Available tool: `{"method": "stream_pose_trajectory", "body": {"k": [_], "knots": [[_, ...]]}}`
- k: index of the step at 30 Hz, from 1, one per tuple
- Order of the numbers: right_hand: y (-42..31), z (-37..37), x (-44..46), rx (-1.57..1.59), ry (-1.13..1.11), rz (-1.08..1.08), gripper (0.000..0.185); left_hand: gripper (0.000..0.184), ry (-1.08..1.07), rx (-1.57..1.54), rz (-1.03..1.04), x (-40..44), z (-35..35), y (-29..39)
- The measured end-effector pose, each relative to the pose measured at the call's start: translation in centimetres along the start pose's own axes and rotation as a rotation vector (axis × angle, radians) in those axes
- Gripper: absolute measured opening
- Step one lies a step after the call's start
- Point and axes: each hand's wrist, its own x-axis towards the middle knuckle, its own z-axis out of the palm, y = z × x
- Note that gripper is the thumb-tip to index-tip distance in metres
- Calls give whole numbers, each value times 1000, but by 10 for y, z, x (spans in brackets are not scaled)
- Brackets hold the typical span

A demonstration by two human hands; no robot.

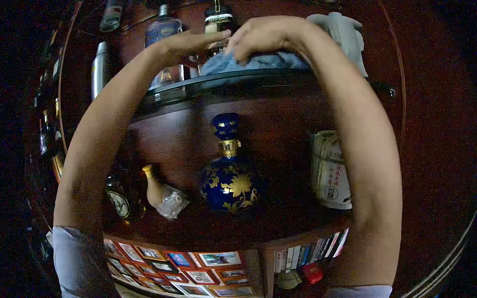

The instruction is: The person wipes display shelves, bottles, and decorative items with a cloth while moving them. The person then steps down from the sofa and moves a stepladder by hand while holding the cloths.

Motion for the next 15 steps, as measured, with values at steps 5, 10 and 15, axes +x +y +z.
{"method": "stream_pose_trajectory", "body": {"k": [5, 10, 15], "knots": [[18, -19, -27, -287, 18, 250, 41, 83, -19, 107, -71, -6, 8, 5], [54, -4, -24, -691, 174, 541, 31, 73, -186, 26, -109, -13, 1, 10], [74, 5, -14, -742, 339, 705, 27, 63, -193, 68, -48, -12, 4, 10]]}}
